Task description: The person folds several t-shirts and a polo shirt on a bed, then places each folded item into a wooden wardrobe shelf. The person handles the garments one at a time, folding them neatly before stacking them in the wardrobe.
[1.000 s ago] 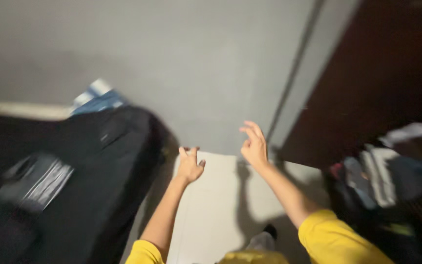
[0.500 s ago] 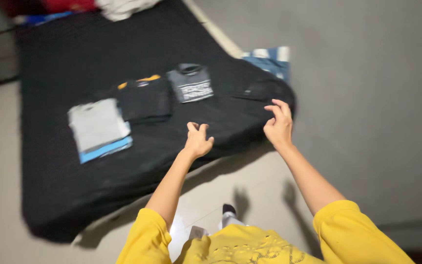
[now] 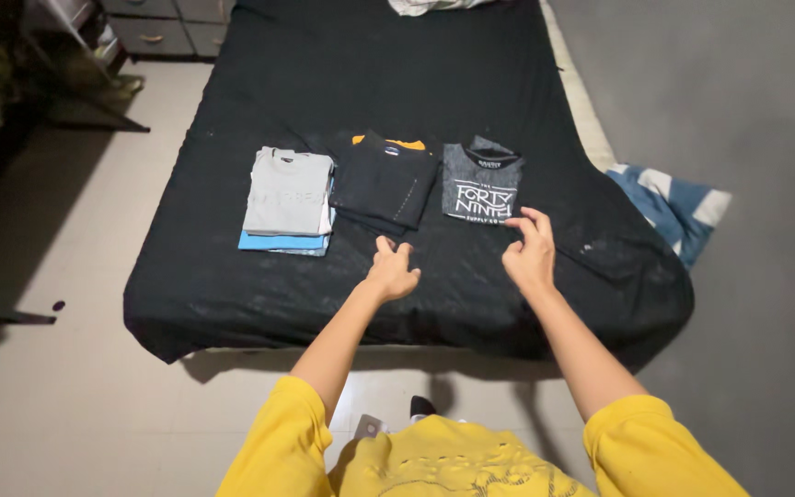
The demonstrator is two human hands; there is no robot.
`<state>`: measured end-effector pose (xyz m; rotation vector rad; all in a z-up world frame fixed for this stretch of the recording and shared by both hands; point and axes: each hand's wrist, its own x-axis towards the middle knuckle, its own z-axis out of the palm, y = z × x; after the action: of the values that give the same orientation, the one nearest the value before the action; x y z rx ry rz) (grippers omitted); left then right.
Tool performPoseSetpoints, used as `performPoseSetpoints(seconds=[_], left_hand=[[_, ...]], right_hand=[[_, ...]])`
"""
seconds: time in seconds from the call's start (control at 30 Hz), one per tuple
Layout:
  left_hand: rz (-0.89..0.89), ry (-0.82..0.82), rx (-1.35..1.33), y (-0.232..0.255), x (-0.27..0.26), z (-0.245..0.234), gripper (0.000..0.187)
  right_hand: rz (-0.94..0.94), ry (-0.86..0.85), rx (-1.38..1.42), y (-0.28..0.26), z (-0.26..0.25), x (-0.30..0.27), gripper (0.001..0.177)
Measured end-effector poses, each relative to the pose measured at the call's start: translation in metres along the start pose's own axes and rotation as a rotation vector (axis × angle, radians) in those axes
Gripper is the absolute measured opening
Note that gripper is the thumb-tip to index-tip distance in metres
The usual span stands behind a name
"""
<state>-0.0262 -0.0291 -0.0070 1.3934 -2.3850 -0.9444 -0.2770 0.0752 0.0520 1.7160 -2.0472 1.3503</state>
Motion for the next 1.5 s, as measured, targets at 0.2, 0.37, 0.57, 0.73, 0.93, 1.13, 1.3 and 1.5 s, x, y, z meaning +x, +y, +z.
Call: performPoseSetpoints(seconds=[0.2, 0.37, 0.57, 0.73, 0.93, 1.13, 1.3, 1.5], left_hand=[[-0.012, 0.015, -0.041, 0.012, 0.066, 0.024, 0.059], [-0.035, 0.009, -0.080, 0.000, 0.093, 0.053, 0.059], [-0.143, 0.015, -0.119, -0.037, 0.113, 0.063, 0.054], [-0.234, -0.046, -0.129, -0.070, 0.122, 0.048, 0.059], [-0.329, 0.026, -0.189, -0.172, 0.167, 0.041, 0.093], [-0.598, 0.228, -0.341, -0.340, 0.198, 0.068, 0.090], [-0.814, 0.417, -0.398, -0.435, 0.193, 0.052, 0.087], [-1.070, 0.511, -0.285, -0.462, 0.190, -0.016, 0.085]], right_hand=[[-0.062, -0.022, -0.043, 0.056, 0.014, 0.052, 0.042], [-0.009, -0.103, -0.023, 0.079, 0.039, 0.066, 0.043], [-0.013, -0.204, -0.024, 0.091, 0.077, 0.080, 0.042], [0.051, -0.298, -0.008, 0.090, 0.119, 0.088, 0.043], [0.071, -0.352, -0.044, 0.086, 0.187, 0.103, 0.040], [0.052, -0.481, 0.010, 0.061, 0.294, 0.105, 0.040], [-0.162, -0.545, 0.156, 0.028, 0.419, 0.089, 0.040], [-0.046, -0.892, 0.105, -0.029, 0.557, 0.069, 0.052]])
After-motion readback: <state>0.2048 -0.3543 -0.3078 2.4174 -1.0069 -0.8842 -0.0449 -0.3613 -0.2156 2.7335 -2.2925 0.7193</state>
